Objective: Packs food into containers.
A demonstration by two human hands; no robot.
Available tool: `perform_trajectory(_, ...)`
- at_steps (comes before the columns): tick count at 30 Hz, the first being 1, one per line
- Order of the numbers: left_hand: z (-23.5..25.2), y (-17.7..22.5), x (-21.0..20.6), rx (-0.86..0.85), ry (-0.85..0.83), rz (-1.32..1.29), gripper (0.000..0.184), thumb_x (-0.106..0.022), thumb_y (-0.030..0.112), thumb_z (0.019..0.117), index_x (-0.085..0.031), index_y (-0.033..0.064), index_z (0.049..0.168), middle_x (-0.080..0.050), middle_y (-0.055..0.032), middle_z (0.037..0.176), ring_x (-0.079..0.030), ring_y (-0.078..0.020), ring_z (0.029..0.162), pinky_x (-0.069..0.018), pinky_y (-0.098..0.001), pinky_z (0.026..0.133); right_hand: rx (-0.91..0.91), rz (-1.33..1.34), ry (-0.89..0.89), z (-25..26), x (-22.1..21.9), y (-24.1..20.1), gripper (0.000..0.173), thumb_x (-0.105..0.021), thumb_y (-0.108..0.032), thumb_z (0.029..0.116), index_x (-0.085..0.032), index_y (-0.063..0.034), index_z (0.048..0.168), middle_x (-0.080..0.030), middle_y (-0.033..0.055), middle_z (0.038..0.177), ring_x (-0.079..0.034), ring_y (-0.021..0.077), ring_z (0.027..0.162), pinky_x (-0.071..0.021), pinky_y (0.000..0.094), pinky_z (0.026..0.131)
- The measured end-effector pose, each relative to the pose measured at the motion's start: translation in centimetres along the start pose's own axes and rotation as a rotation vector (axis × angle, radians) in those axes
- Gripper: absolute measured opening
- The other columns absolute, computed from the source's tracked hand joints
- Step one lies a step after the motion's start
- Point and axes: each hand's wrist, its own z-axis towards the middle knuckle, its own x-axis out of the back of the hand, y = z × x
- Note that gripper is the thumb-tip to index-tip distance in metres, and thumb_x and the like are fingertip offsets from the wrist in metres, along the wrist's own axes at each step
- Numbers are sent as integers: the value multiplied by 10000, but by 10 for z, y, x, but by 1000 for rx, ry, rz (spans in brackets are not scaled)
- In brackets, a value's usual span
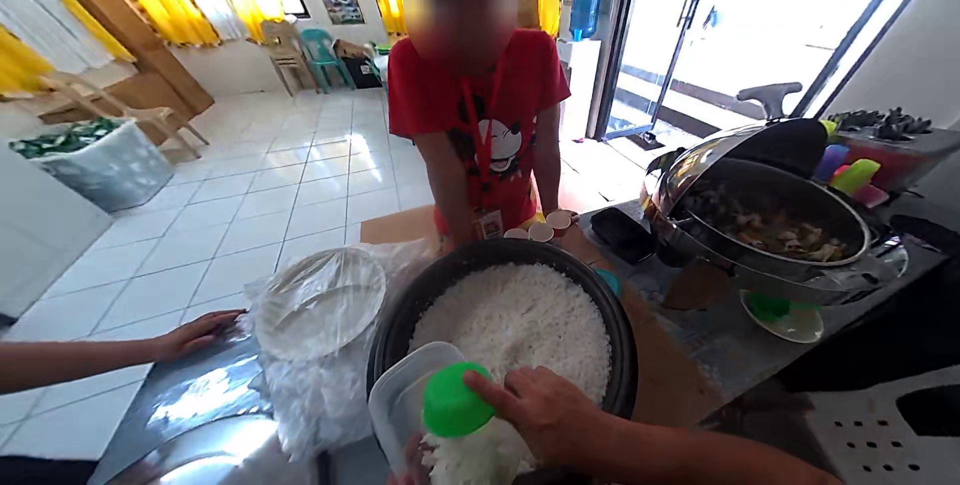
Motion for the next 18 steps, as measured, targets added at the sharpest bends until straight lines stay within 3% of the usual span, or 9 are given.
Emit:
perform_trajectory(4, 4, -4, -6, 43, 25, 13, 493, -478, 334, 1010, -396, 18, 1380, -690, 33, 1144, -681, -66, 1036, -585, -293, 902, 20, -36, -10, 2, 5, 5, 498, -634, -32, 938, -611, -100, 1431, -660, 149, 796, -670, 310, 671, -568, 406, 611)
perform_trajectory(7, 3, 3, -22, 46, 117, 31, 538, -523, 332, 974, -436, -10, 1381, -685, 1, 1128, -687, -65, 986, -596, -269, 851, 19, -31, -14, 6, 9, 4, 476, -607, -40, 954, -607, -74, 1429, -659, 150, 798, -666, 309, 670, -570, 413, 617)
perform_trajectory(11, 6, 9, -21, 63, 114, 22, 604, -512, 340, 988, -374, -38, 1438, -656, -61, 1181, -673, -97, 1022, -586, -298, 878, 15, -7, -73, 13, 13, 4, 457, -543, -67, 1003, -559, -40, 1458, -672, 170, 850, -684, 334, 726, -587, 438, 672)
perform_trajectory(18, 5, 15, -19, 62, 126, -32, 459, -427, 250, 1027, -386, -18, 1398, -660, -52, 1091, -680, -98, 959, -590, -300, 846, -22, 84, -77, 26, 14, 3, 483, -495, -126, 1041, -474, 4, 1506, -708, 186, 960, -714, 329, 805, -608, 461, 739)
